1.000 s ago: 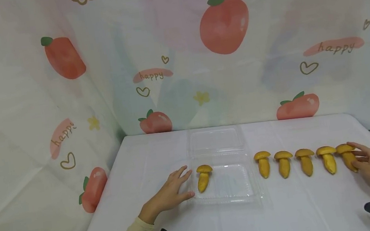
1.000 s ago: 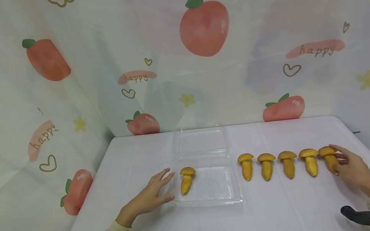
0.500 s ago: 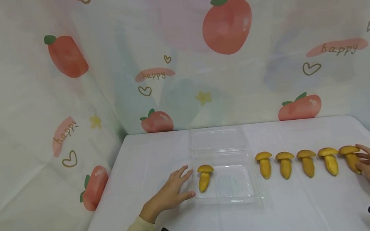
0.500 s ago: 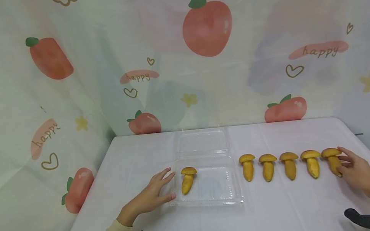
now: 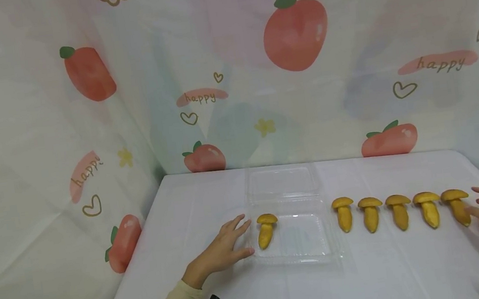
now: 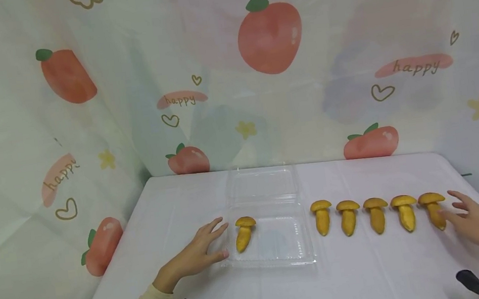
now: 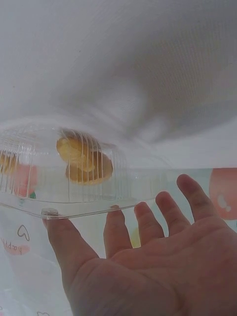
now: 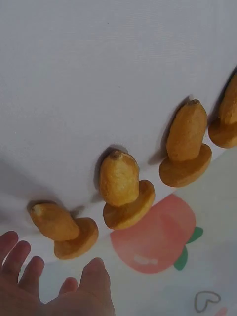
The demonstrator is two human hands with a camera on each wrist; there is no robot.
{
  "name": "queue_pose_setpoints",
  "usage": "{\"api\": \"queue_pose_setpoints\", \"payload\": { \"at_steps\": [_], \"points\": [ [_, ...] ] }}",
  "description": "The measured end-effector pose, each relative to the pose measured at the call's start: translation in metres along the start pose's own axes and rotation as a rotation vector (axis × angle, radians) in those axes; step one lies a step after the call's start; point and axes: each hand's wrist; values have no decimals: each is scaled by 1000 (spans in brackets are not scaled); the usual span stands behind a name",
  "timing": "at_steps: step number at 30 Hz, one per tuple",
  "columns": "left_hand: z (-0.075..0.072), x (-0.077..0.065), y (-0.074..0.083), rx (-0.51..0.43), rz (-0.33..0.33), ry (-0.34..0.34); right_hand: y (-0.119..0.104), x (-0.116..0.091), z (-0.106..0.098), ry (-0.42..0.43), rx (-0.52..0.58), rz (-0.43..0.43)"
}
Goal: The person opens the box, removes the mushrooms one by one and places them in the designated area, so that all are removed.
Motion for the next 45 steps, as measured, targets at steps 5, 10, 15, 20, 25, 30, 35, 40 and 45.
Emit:
{"api": "queue_pose_setpoints", "payload": {
  "at_steps": [5, 10, 15, 20, 25, 30, 35, 40, 45],
  "points": [
    [0, 0, 1, 0, -2, 2, -12, -8, -5, 54, -22, -20],
    [0, 0, 1, 6, -14, 1, -34, -20, -11, 66, -27, -79],
    [0, 0, 1, 3, -8, 3, -54, -28, -13, 88, -60, -165],
    [0, 0, 0, -9, -11, -1, -67, -33, -8, 96, -54, -253],
    [0, 0, -1, -6, 5, 8, -84, -39, -2, 60, -50, -283],
    [0, 0, -3, -12, 14, 12, -97, -43, 4, 29, -42, -342],
    [0, 1, -3, -16, 15, 9, -113, -49, 18, 7, -21, -389],
    [1, -1, -2, -19, 6, -3, -125, -57, 37, 18, -20, -441],
    [-1, -2, 0, -35, 16, 8, -139, -62, 55, 17, 5, -490]
  ]
}}
Point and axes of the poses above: each hand's wrist, its own x-axis towards the middle knuckle, its own z-axis out of the palm, y = z × x, and after that the axes turned 3 degrees about -x, right-handed
